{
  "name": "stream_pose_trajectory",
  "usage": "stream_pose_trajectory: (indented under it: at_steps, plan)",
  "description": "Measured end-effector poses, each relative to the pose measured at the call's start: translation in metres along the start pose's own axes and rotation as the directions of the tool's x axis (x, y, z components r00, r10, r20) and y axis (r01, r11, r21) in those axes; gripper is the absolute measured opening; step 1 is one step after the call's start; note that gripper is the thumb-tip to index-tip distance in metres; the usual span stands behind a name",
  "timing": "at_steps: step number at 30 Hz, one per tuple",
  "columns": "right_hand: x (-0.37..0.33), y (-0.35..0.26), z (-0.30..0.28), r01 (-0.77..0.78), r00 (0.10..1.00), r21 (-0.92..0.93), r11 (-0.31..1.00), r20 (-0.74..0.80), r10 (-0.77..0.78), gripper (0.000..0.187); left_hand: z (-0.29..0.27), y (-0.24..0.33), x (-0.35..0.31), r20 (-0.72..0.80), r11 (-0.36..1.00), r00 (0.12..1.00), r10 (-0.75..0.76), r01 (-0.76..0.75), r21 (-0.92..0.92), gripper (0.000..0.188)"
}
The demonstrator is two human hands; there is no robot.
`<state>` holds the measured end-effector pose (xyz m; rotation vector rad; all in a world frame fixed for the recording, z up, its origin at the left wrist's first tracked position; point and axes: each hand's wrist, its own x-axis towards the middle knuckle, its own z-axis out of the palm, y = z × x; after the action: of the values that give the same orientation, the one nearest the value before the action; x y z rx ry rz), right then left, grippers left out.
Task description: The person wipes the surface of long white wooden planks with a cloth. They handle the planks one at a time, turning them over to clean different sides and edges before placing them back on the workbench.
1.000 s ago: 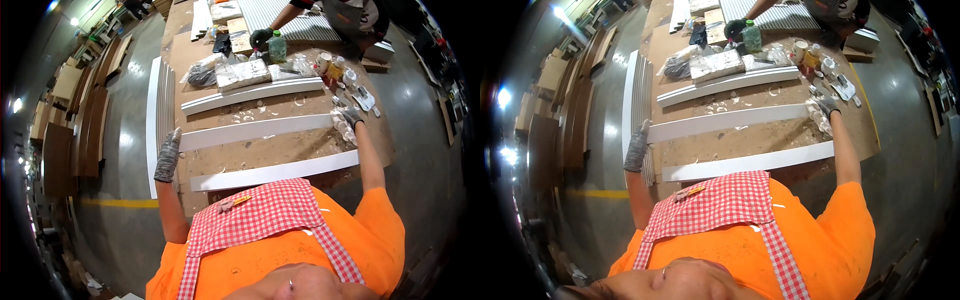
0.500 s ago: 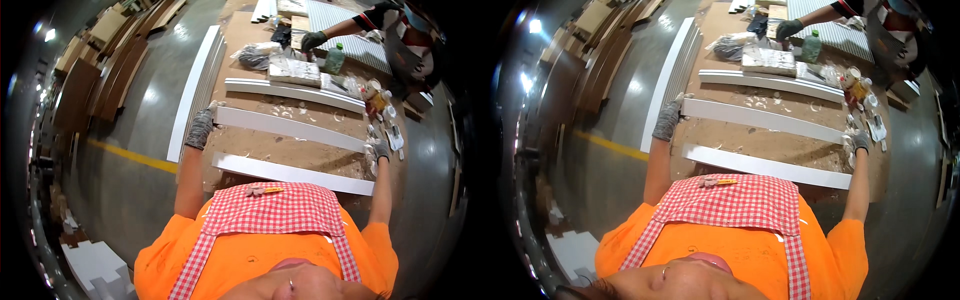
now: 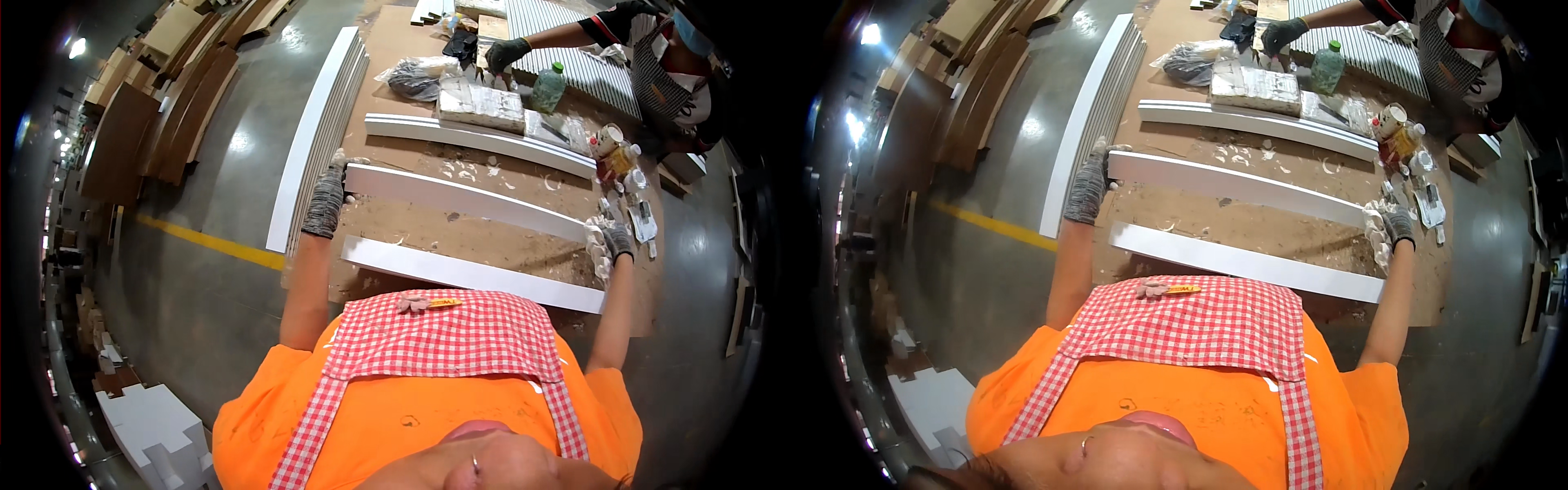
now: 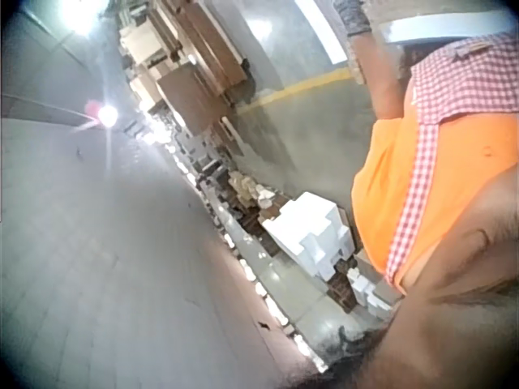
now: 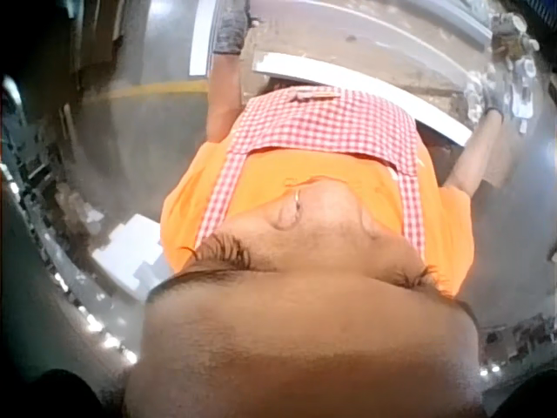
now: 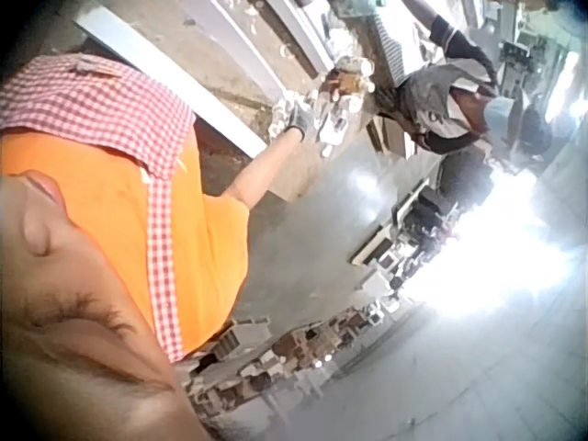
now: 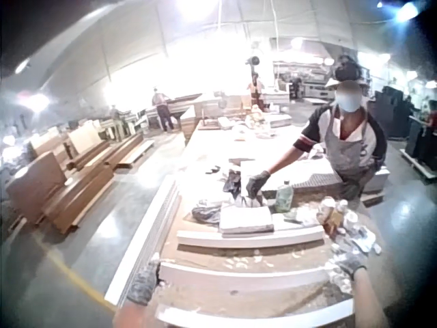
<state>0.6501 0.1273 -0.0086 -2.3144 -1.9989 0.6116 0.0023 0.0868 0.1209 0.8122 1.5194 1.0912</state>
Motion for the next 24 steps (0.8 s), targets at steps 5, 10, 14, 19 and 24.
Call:
stream_pose_trajectory:
  at_steps: [5,10,14,19,24]
  plan:
    - [-0.021,-0.033,-0.021,0.015,0.999,0.01,1.0,0.044,-0.016,0.036,0.011,-0.024,-0.002,-0.1,0.961,0.988,0.121,-0.142,-0.239,0.04]
    - [-0.023,-0.028,0.0,0.041,0.998,0.425,0.904,-0.067,-0.014,0.031,0.028,-0.036,0.007,-0.204,0.776,0.901,0.384,-0.434,-0.457,0.039]
    - [-0.039,-0.127,-0.015,0.405,0.914,0.568,0.717,-0.279,-0.295,0.032,0.025,-0.031,0.002,-0.135,0.685,0.922,0.362,-0.362,-0.632,0.05]
    - [-0.066,-0.316,-0.035,0.493,0.86,0.648,0.58,-0.263,-0.437,0.03,0.022,-0.03,0.004,-0.013,0.46,0.971,0.237,-0.124,-0.879,0.055]
    - [-0.064,-0.462,0.003,0.897,0.38,0.41,0.167,-0.518,-0.766,0.034,0.027,-0.028,0.004,0.139,0.499,0.924,0.357,-0.063,-0.864,0.048]
